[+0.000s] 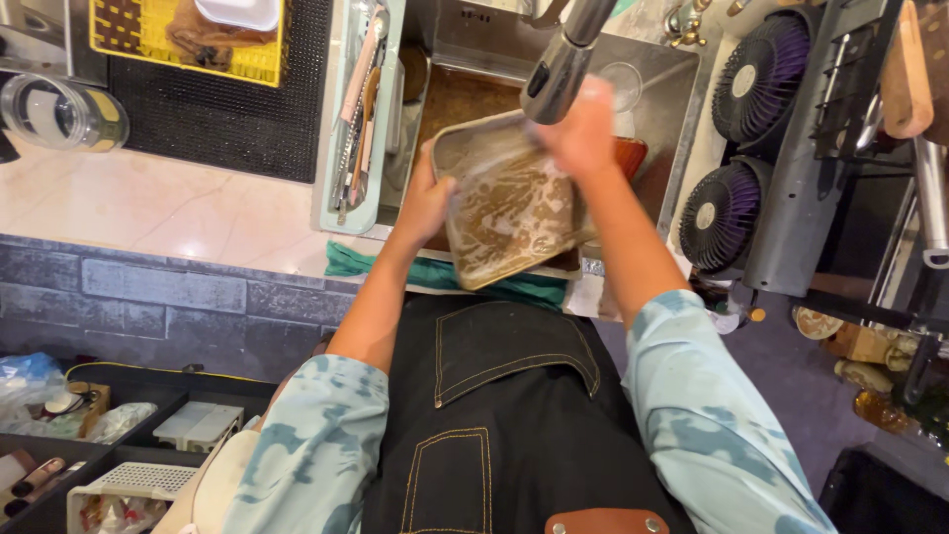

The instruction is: The person washes several white plastic containers and a metal tray in a kitchen sink using a scrubber and running water. They scrub the items thoroughly, rinse them, and place the cleaned containers into a yellow dish rack. A second person is visible in the background preparing food.

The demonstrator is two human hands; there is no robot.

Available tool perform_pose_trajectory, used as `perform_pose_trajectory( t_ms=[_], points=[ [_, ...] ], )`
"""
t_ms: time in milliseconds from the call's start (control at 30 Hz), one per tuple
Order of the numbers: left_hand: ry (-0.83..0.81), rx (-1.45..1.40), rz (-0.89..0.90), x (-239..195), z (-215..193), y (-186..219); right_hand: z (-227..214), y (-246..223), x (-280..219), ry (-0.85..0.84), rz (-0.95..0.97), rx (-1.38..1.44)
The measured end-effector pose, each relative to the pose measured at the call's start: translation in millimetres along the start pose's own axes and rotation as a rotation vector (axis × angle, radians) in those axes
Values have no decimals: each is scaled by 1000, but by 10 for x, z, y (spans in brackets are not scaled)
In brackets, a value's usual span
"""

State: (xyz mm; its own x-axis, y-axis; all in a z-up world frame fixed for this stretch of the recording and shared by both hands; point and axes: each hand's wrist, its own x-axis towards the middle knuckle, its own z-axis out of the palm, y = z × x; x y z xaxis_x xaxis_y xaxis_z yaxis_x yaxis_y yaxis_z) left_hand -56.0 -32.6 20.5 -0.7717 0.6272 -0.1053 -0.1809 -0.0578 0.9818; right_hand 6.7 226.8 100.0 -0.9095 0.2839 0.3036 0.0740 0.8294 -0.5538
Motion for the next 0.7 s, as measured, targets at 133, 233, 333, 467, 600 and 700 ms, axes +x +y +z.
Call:
perform_pose_trajectory(
  t_ms=[133,233,333,467,600,700],
  points=[
    [66,107,53,-26,-83,105,-38,211,-141,91,-18,-226],
    [194,-4,-14,37,-20,153,196,316,-342,65,264,-18],
    [305,-27,18,4,-19,213,437,397,-782,90,356,20],
    [392,-3,116,-36,-68,308,669,484,-1294,97,512,201],
    [290,12,195,-123,-32,278,567,606,-1338,52,507,231],
    [290,-49,114,-129,85,217,359,580,-1026,3,489,29]
  ],
)
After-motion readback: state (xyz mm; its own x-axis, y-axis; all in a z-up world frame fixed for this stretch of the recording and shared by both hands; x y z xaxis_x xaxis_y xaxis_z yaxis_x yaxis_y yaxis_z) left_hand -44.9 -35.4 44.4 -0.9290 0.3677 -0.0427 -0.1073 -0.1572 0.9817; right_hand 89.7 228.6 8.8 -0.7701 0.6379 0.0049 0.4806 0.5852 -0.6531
